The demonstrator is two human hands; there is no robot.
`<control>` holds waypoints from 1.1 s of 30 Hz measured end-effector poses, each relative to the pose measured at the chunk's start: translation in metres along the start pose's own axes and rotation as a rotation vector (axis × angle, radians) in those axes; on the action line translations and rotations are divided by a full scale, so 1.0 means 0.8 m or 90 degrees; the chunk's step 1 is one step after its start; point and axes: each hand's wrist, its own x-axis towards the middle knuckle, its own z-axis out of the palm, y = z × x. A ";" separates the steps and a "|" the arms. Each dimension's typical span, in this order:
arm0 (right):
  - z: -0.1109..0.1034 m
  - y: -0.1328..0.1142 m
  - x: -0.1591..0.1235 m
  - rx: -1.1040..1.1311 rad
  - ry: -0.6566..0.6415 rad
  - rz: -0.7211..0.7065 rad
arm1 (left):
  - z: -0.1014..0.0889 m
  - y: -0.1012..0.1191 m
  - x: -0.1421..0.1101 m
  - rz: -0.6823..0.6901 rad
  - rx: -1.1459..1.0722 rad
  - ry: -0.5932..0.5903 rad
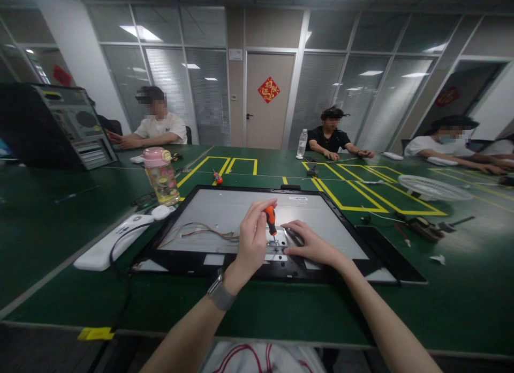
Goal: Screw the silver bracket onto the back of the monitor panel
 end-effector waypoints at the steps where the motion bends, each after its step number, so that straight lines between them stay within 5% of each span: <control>1: 0.000 0.001 0.000 -0.002 0.001 -0.001 | 0.000 0.000 0.000 -0.002 -0.002 -0.001; 9: 0.001 0.002 0.000 0.000 0.002 0.000 | 0.001 0.003 0.001 -0.005 0.085 0.035; 28: 0.000 -0.001 0.000 -0.002 -0.001 0.002 | -0.001 0.002 0.003 -0.039 0.021 0.039; 33: 0.000 0.001 0.000 0.001 -0.003 0.000 | 0.003 0.005 0.003 -0.003 0.092 0.104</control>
